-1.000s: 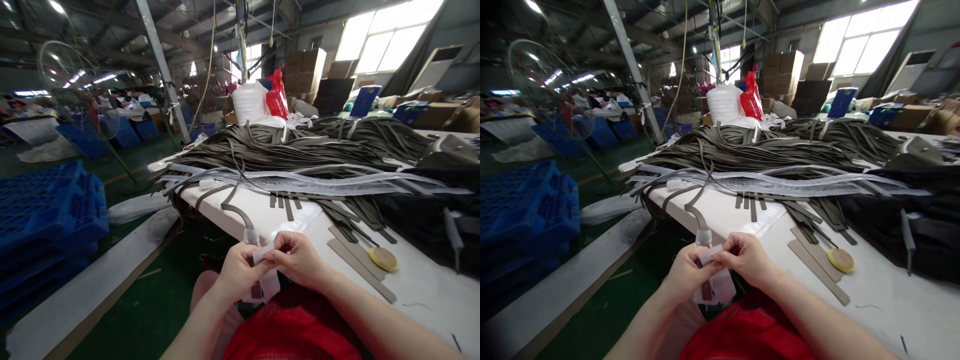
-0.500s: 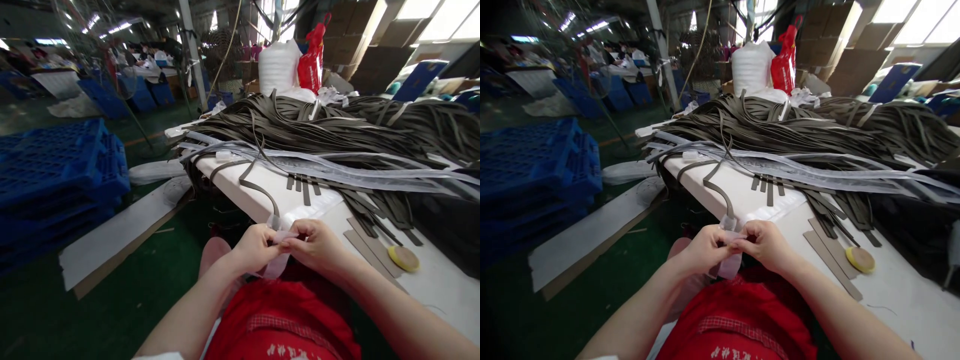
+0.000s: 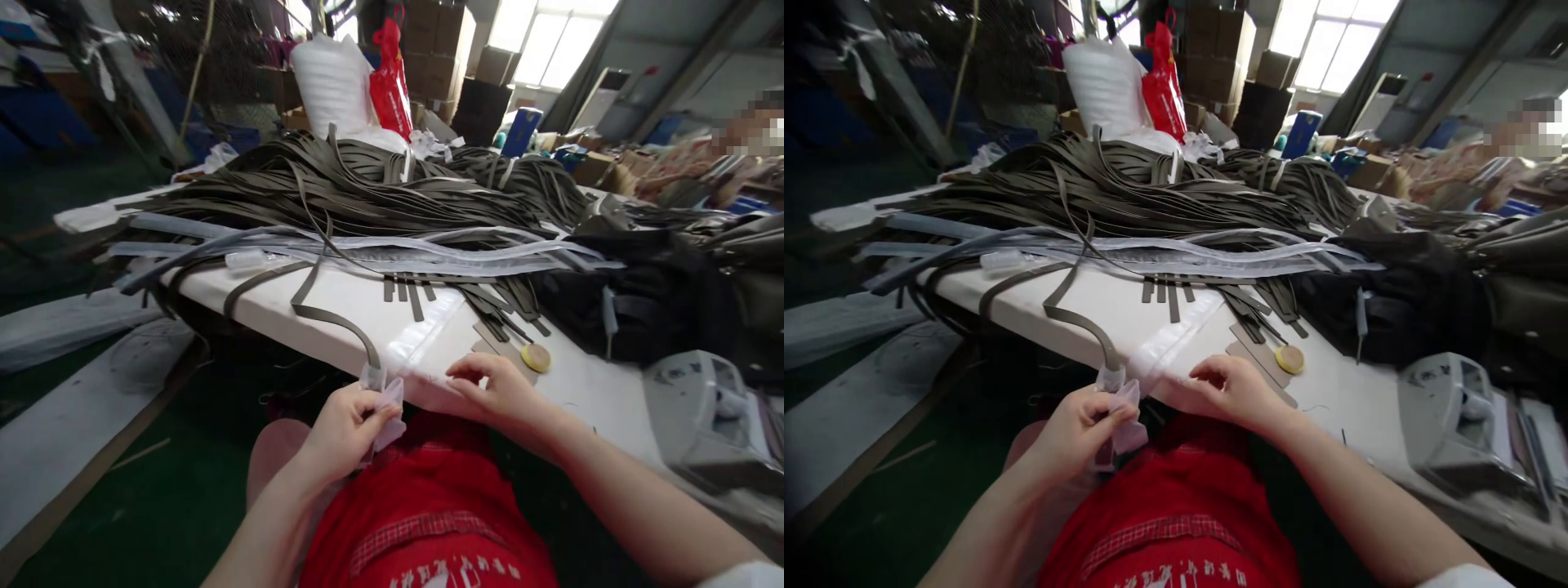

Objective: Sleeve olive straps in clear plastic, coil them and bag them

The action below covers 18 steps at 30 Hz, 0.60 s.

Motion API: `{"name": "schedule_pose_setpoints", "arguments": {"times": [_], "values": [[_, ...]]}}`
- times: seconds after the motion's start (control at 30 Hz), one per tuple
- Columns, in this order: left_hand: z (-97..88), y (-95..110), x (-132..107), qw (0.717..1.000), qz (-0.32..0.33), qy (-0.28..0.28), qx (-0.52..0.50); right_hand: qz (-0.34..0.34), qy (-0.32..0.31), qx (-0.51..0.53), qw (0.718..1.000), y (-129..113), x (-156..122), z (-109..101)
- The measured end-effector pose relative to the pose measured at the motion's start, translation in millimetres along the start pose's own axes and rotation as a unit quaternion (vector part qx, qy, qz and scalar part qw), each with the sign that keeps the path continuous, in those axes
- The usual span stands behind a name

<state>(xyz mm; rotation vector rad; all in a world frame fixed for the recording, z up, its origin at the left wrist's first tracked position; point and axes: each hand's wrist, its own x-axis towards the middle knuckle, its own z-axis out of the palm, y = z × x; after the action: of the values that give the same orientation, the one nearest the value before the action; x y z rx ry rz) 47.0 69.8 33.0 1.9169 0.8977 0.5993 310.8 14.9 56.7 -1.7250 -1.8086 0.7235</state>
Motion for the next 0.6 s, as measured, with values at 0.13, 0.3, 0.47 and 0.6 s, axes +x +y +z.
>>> {"name": "schedule_pose_setpoints", "arguments": {"times": [0.13, 0.3, 0.47, 0.6], "values": [[6.6, -5.0, 6.2, 0.999, 0.010, 0.008, 0.032, 0.060, 0.124, -0.082, 0.987, 49.3, 28.5, -36.1], [2.6, -6.3, 4.6, 0.992, 0.009, 0.064, 0.106, 0.076, 0.137, -0.261, 0.953, 80.9, 122.8, -72.4], [-3.4, -1.0, -6.9, 0.990, -0.001, 0.084, 0.116, 0.061, 0.082, -0.309, 0.945, 83.3, 187.4, -61.9], [-8.8, 0.6, -14.8, 0.985, -0.004, 0.115, 0.126, 0.064, 0.055, -0.320, 0.944, 77.5, 203.4, -49.6]]}}
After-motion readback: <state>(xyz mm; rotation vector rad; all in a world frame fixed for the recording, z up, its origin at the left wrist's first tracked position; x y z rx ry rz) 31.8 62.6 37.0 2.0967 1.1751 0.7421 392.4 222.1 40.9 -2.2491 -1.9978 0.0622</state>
